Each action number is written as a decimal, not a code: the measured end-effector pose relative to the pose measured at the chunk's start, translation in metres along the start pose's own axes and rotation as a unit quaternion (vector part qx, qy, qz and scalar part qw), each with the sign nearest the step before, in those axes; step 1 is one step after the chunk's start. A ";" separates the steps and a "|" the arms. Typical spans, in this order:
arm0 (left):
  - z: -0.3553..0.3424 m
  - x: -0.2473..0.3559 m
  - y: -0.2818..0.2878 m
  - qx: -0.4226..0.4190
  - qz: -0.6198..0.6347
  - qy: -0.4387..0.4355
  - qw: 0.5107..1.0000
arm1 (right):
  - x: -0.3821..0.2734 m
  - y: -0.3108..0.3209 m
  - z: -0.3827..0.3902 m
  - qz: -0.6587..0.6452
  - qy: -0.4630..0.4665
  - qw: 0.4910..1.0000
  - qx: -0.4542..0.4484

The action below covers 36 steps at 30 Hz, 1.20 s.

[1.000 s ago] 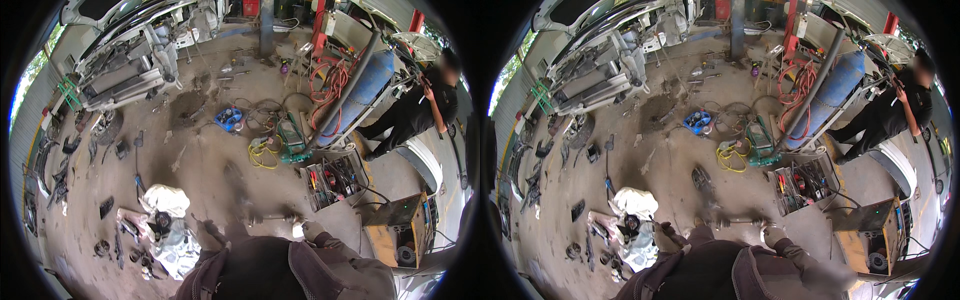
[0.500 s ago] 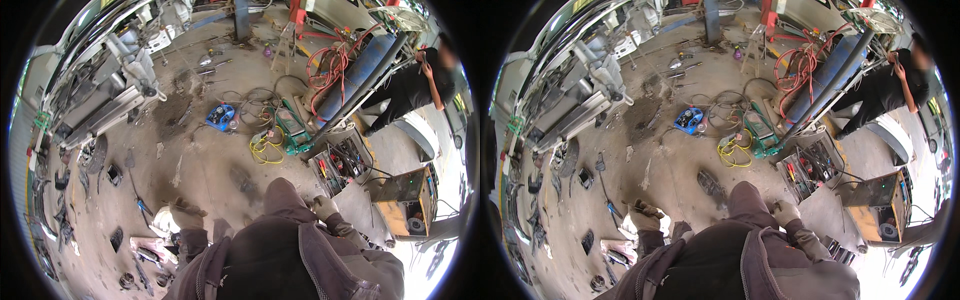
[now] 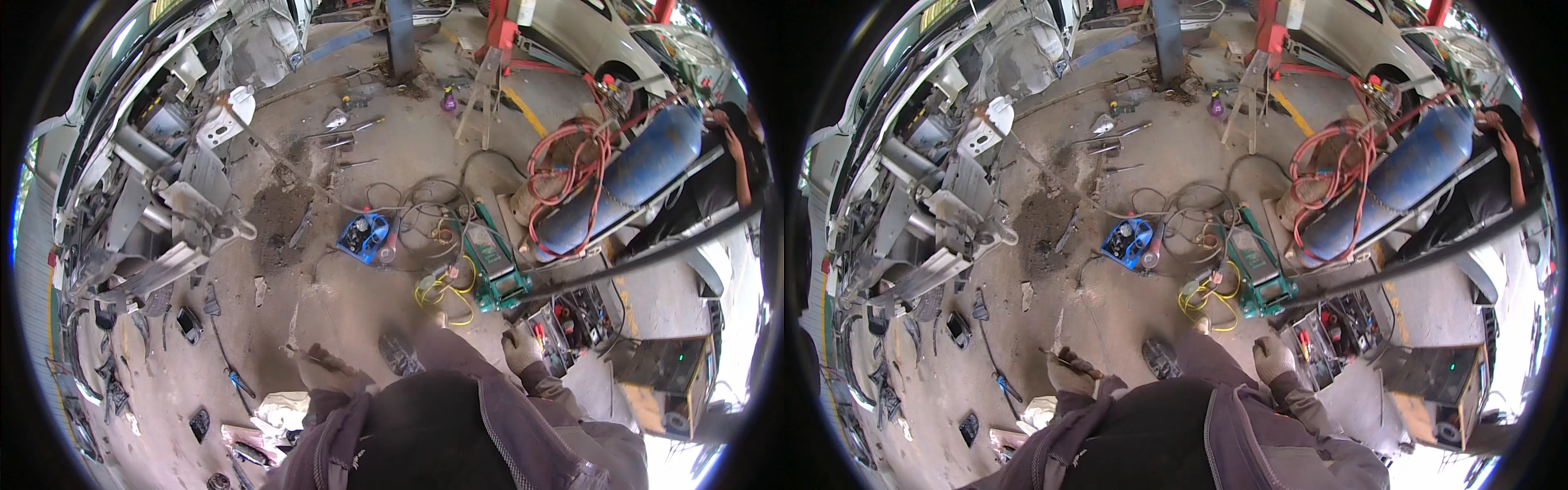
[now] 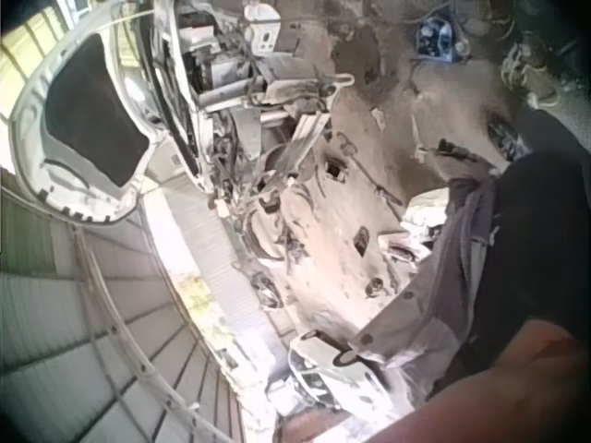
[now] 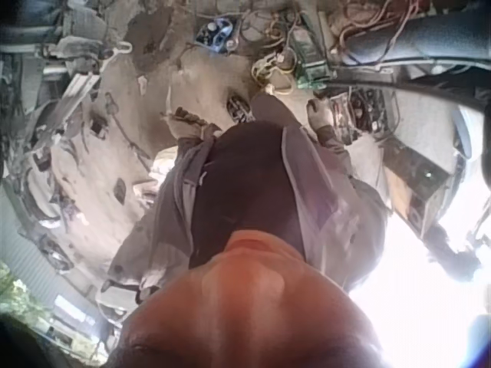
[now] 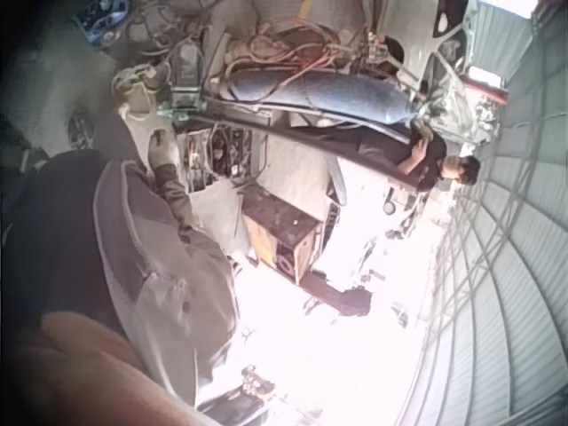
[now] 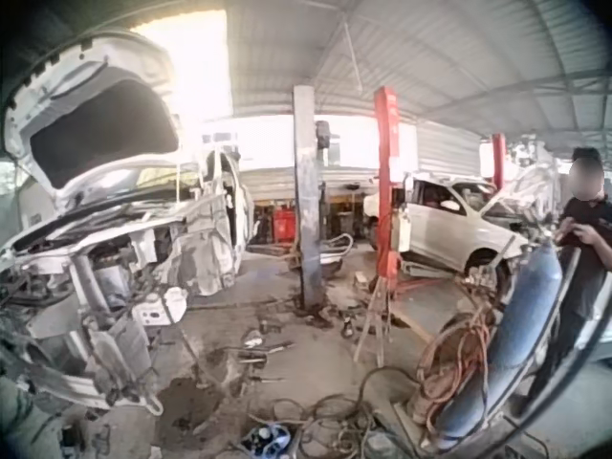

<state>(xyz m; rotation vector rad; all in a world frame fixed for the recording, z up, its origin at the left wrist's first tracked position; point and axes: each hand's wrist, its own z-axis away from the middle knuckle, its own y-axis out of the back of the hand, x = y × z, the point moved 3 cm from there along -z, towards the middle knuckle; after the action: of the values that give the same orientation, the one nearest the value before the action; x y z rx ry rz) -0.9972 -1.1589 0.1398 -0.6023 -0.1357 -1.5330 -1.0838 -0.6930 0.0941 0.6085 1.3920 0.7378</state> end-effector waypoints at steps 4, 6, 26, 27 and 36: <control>-0.032 0.011 -0.095 -0.113 -0.050 -0.058 0.991 | -0.022 0.018 -0.113 -0.032 0.003 0.999 0.001; -0.022 0.009 -0.152 -0.114 -0.041 -0.058 0.991 | -0.035 0.026 -0.160 -0.038 -0.004 0.999 0.004; -0.219 -0.052 -0.738 -0.224 -0.130 0.114 0.959 | -0.076 0.020 -0.637 -0.316 -0.233 0.917 0.063; -0.228 -0.040 -0.767 -0.244 -0.218 0.037 0.944 | -0.095 0.029 -0.666 -0.338 -0.251 0.905 0.067; -0.379 0.018 -0.911 -0.264 -0.807 -0.289 0.441 | -0.140 0.048 -0.851 -0.390 -0.244 0.885 0.066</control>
<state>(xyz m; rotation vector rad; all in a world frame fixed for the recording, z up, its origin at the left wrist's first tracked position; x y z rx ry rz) -1.9754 -1.2759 0.0818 -1.8181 -1.0567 -3.2078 -1.9386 -0.8073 0.1389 0.2569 1.0747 -0.1619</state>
